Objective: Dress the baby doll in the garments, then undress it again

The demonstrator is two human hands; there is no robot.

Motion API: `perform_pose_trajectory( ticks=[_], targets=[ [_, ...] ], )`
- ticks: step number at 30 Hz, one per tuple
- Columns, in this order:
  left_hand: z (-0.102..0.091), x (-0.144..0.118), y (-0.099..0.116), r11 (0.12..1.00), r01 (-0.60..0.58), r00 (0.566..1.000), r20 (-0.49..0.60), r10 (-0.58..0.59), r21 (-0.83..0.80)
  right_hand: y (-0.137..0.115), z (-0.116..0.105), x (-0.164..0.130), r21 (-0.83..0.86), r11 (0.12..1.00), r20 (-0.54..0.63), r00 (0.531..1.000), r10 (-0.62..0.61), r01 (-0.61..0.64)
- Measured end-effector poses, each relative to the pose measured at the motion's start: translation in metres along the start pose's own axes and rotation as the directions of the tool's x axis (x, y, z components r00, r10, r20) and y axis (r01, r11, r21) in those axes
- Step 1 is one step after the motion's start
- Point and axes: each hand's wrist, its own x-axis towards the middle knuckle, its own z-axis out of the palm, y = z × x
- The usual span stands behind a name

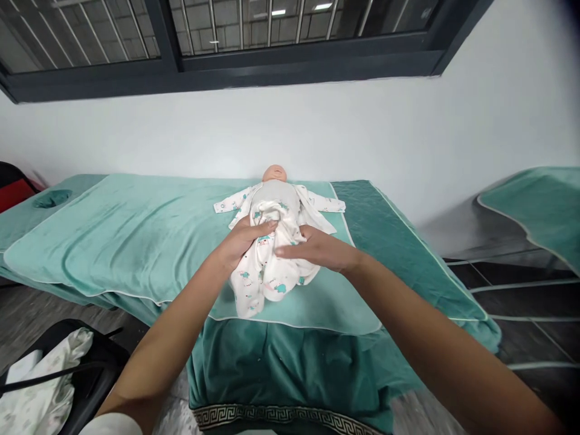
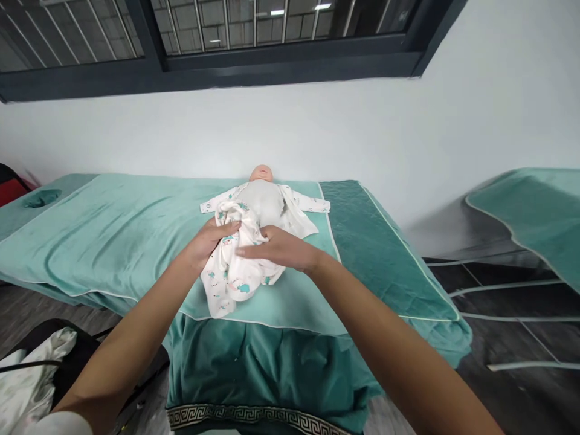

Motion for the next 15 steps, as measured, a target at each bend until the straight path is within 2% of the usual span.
perform_pose_trajectory(
  ticks=[2,4,7,9,12,15],
  targets=[
    [-0.003,0.000,-0.006,0.999,0.038,0.999,-0.010,-0.038,0.000,0.006,-0.001,0.005,0.113,0.990,-0.147,0.987,-0.071,0.088],
    [-0.007,-0.001,-0.011,0.994,0.103,0.995,0.014,-0.104,0.033,0.011,-0.006,0.012,0.241,0.947,-0.311,0.941,-0.133,0.214],
    [-0.011,0.001,-0.015,0.970,0.226,0.970,0.074,-0.232,0.090,0.017,-0.015,0.021,0.334,0.900,-0.452,0.885,-0.109,0.282],
    [-0.011,0.004,-0.018,0.976,0.203,0.977,0.043,-0.207,0.077,0.022,-0.018,0.023,0.359,0.895,-0.478,0.876,-0.068,0.265],
    [-0.013,0.011,-0.026,0.994,0.093,0.993,-0.084,-0.087,0.061,0.037,-0.013,0.018,0.357,0.911,-0.475,0.880,-0.014,0.208],
    [-0.020,0.017,-0.038,0.968,0.145,0.983,-0.145,-0.117,0.203,0.062,0.002,0.005,0.409,0.906,-0.421,0.903,0.083,0.107]
  ],
)
